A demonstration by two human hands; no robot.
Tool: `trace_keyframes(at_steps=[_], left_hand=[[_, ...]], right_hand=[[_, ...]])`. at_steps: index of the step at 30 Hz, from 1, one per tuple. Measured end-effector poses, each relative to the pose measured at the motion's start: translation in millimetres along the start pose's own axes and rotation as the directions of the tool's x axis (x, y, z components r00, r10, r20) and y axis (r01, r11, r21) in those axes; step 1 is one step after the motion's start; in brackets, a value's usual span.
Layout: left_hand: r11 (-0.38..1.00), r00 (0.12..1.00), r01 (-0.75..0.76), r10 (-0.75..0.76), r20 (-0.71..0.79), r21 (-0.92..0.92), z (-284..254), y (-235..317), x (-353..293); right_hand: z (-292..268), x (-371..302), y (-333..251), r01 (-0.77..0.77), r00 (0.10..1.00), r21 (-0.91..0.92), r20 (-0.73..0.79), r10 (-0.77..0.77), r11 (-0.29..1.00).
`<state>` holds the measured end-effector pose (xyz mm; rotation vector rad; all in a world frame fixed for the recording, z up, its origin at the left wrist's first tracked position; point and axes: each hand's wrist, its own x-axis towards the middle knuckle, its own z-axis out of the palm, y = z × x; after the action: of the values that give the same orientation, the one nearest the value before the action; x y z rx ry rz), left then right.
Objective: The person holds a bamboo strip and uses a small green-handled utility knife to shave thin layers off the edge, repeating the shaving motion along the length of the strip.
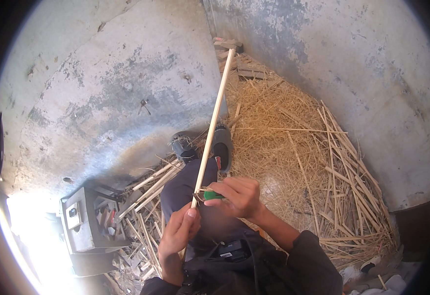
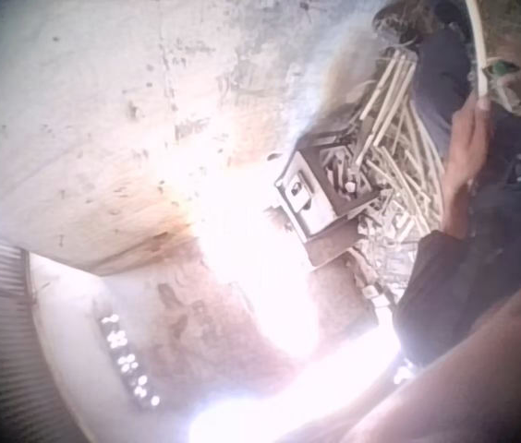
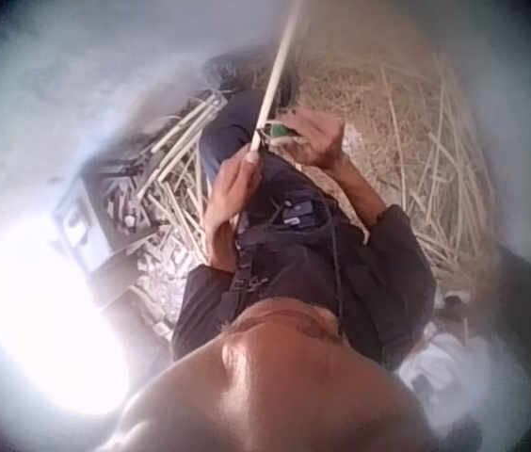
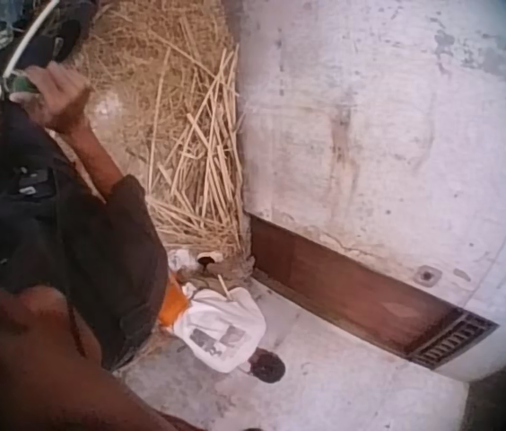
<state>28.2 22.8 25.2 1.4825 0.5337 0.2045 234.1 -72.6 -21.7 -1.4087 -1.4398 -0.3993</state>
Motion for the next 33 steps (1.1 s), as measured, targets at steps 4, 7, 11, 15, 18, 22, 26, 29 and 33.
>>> trace_keyframes(at_steps=[4, 7, 11, 15, 18, 22, 26, 29, 33], left_hand=[[0.999, 1.0, -0.007, 0.007, -0.004, 0.052, -1.2, -4.4, -3.9], [0.997, 1.0, -0.001, 0.003, -0.021, 0.071, 0.1, -4.7, -5.6], [0.992, 0.999, -0.008, 0.013, -0.043, 0.126, 1.3, -5.7, -6.4], [0.983, 0.997, -0.03, 0.043, -0.068, 0.18, 0.8, -2.8, -7.0], [0.982, 0.995, -0.037, 0.053, -0.082, 0.185, 1.3, -3.2, -6.6], [0.971, 1.0, -0.018, 0.023, -0.019, 0.238, 0.3, -23.0, -15.4], [0.96, 1.0, 0.013, -0.006, -0.023, 0.278, -3.4, -31.9, -25.8], [0.951, 0.998, 0.021, -0.004, -0.055, 0.309, -6.1, -30.2, -26.5], [0.946, 0.999, 0.043, -0.04, -0.015, 0.322, -8.5, -30.2, -32.2]], right_hand=[[-1.0, -2.9, -1.3, -0.008, 1.0, -0.011, 0.0, 0.008, 1.0], [-3.2, -4.1, -2.3, -0.013, 1.0, -0.042, 0.013, 0.013, 0.999], [0.8, -4.9, -0.5, -0.025, 0.999, -0.019, -0.049, 0.024, 0.999], [-2.0, -0.8, -2.2, -0.018, 0.999, -0.031, -0.029, 0.018, 0.999], [-2.4, -0.5, 0.2, -0.037, 0.999, -0.031, -0.024, 0.037, 0.999], [-10.5, 13.8, 30.9, -0.213, 0.936, 0.008, -0.283, 0.207, 0.977], [-22.2, 24.4, 53.2, -0.341, 0.89, -0.009, -0.326, 0.32, 0.94], [-19.6, 25.6, 55.6, -0.307, 0.906, -0.004, -0.307, 0.291, 0.952], [-14.4, 21.5, 66.1, -0.302, 0.907, -0.005, -0.309, 0.286, 0.953]])
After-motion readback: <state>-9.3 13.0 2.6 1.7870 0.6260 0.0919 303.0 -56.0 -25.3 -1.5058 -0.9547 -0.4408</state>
